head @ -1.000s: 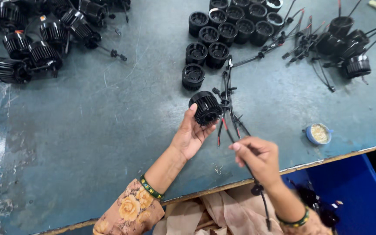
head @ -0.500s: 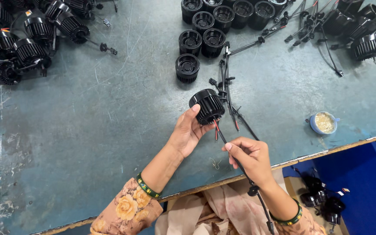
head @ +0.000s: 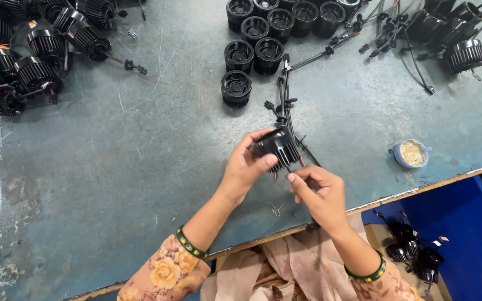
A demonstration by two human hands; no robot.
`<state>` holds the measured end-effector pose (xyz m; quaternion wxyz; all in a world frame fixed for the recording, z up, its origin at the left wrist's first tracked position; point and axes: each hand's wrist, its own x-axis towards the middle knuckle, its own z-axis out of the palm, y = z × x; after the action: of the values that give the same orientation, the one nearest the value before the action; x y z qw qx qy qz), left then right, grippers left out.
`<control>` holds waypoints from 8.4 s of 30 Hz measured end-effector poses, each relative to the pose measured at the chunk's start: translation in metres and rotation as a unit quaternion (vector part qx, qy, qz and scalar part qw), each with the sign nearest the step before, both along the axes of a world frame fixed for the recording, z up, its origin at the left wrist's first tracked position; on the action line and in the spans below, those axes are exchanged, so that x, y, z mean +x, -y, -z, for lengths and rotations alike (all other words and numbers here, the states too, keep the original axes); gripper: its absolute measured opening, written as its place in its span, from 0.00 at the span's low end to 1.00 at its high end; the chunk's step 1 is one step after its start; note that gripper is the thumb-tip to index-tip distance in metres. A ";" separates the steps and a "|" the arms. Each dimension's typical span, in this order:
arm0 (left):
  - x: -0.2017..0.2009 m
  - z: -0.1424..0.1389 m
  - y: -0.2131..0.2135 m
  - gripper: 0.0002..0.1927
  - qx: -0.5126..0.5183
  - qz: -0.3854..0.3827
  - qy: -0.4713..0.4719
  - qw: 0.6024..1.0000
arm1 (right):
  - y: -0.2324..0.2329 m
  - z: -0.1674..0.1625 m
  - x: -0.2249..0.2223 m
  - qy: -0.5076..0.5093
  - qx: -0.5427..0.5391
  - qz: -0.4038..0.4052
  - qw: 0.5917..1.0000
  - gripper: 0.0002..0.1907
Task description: The person picks black cylindrical housings and wires from a table, applies a paste to wire ends, and inserts them into the housings. The person repeats this process for several units, placing finished assemblies aside.
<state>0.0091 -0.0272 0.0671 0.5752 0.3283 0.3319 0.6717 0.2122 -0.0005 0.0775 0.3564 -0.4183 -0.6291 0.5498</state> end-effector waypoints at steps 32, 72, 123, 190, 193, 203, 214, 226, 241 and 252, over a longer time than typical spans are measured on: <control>0.015 -0.019 0.021 0.44 0.030 -0.025 -0.224 0.974 | 0.014 0.040 0.005 -0.179 -0.102 -0.016 0.978 0.13; 0.017 -0.040 0.024 0.46 0.187 -0.097 -0.494 0.843 | -0.004 -0.054 -0.014 0.054 0.342 0.024 0.938 0.07; 0.024 -0.037 0.026 0.39 0.055 -0.031 -0.426 0.903 | -0.046 -0.072 0.010 -0.090 0.221 0.088 0.967 0.06; 0.110 -0.167 -0.073 0.41 0.371 -0.020 -0.817 0.441 | -0.089 0.070 0.047 -0.674 -0.327 0.231 0.621 0.10; 0.112 -0.167 -0.073 0.41 0.374 -0.016 -0.815 0.443 | -0.090 0.067 0.047 -0.665 -0.329 0.242 0.625 0.11; 0.108 -0.167 -0.066 0.41 0.358 -0.018 -0.825 0.437 | -0.090 0.067 0.048 -0.673 -0.319 0.242 0.622 0.11; 0.111 -0.164 -0.065 0.40 0.376 -0.030 -0.818 0.435 | -0.091 0.067 0.051 -0.681 -0.309 0.228 0.623 0.09; 0.089 -0.145 -0.059 0.40 0.348 -0.069 -0.787 0.504 | -0.089 0.056 0.065 -0.640 -0.254 0.207 0.695 0.06; 0.087 0.002 -0.057 0.26 -0.115 0.144 -0.052 0.981 | -0.052 0.011 0.053 -0.152 0.058 0.025 0.986 0.31; 0.066 0.026 -0.050 0.33 -0.017 0.039 -0.244 0.969 | -0.062 0.027 0.044 -0.181 -0.017 0.022 0.983 0.24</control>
<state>0.0754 0.0230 0.0412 0.5082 0.4851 0.4601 0.5428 0.2562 0.0619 0.0509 0.4693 -0.3314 -0.5355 0.6190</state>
